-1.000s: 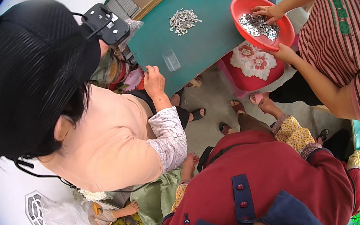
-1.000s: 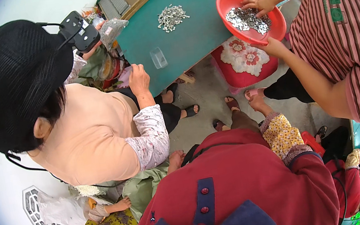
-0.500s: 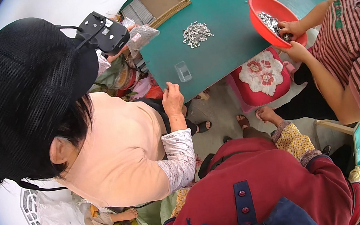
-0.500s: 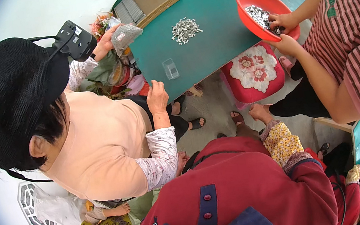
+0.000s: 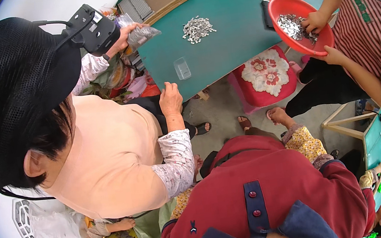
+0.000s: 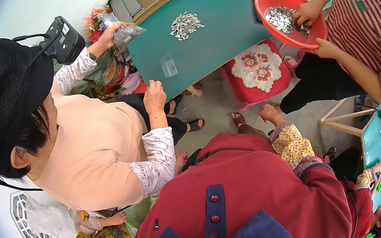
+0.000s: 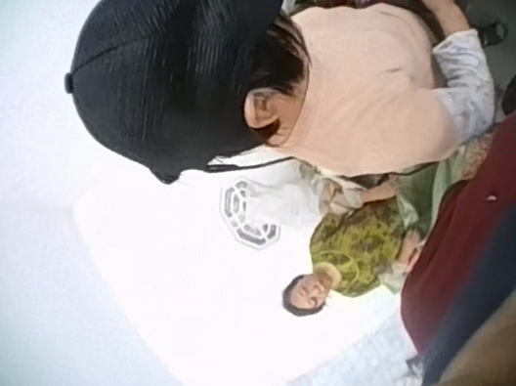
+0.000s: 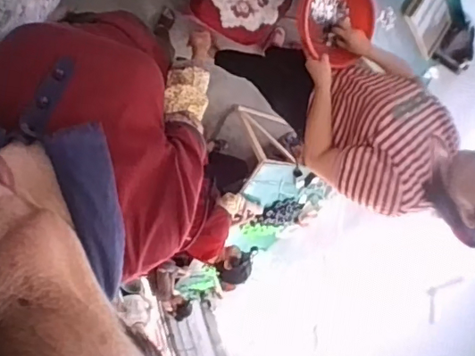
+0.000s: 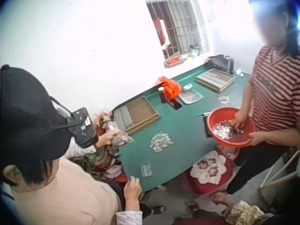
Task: The recorder picks up a bowl of small metal parts, carries it to a table, and begins sorting the parts by hand.
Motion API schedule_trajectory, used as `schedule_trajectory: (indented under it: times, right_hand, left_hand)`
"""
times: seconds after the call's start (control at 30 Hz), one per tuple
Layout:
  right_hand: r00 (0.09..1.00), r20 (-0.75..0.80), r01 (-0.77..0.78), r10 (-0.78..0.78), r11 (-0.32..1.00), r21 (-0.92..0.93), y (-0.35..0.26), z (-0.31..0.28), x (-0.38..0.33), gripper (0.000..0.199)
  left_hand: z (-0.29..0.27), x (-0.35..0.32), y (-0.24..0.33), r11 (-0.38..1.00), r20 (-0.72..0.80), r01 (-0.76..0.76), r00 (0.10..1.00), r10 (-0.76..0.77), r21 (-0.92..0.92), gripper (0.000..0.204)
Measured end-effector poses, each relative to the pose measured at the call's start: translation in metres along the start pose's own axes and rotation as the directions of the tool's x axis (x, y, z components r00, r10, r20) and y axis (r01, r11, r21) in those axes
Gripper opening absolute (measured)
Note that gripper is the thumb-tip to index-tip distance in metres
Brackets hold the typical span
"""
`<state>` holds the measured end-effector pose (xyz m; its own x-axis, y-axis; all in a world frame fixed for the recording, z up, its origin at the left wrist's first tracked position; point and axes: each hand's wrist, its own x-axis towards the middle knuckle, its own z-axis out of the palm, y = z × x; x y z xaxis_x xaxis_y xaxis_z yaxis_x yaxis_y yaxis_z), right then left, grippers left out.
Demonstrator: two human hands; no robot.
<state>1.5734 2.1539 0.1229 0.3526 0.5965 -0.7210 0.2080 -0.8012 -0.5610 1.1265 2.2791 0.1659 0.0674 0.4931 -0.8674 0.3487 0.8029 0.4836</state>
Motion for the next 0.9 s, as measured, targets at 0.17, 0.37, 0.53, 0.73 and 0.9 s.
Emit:
schedule_trajectory:
  times: [0.17, 0.37, 0.53, 0.73, 0.9]
  right_hand:
    - [0.999, -0.015, -0.036, 0.036, 0.999, 0.024, -0.002, -0.006, -0.015, 0.016]
    - [0.993, -0.071, -0.088, 0.098, 0.987, 0.133, 0.006, -0.009, -0.024, 0.012]
    - [0.994, -0.010, -0.109, 0.112, 0.983, 0.147, 0.016, -0.014, -0.023, 0.013]
    - [0.992, -0.028, -0.118, 0.121, 0.990, 0.073, 0.012, -0.016, -0.023, 0.012]
    - [0.994, 0.003, -0.113, 0.113, 0.990, 0.089, 0.000, -0.019, -0.025, 0.011]
  left_hand:
    - [0.003, 0.020, -0.004, 0.998, 0.039, 0.033, 0.999, -0.031, -0.057, 0.019]
    - [0.022, 0.014, 0.020, 0.999, 0.039, 0.005, 0.999, -0.003, -0.046, 0.012]
    - [0.026, 0.015, 0.019, 0.999, -0.003, 0.038, 0.999, -0.038, 0.002, 0.015]
    - [0.030, 0.009, 0.016, 1.000, 0.011, -0.012, 1.000, 0.012, -0.008, 0.015]
    - [0.034, 0.008, 0.009, 0.996, 0.014, 0.047, 0.999, -0.046, -0.072, 0.016]
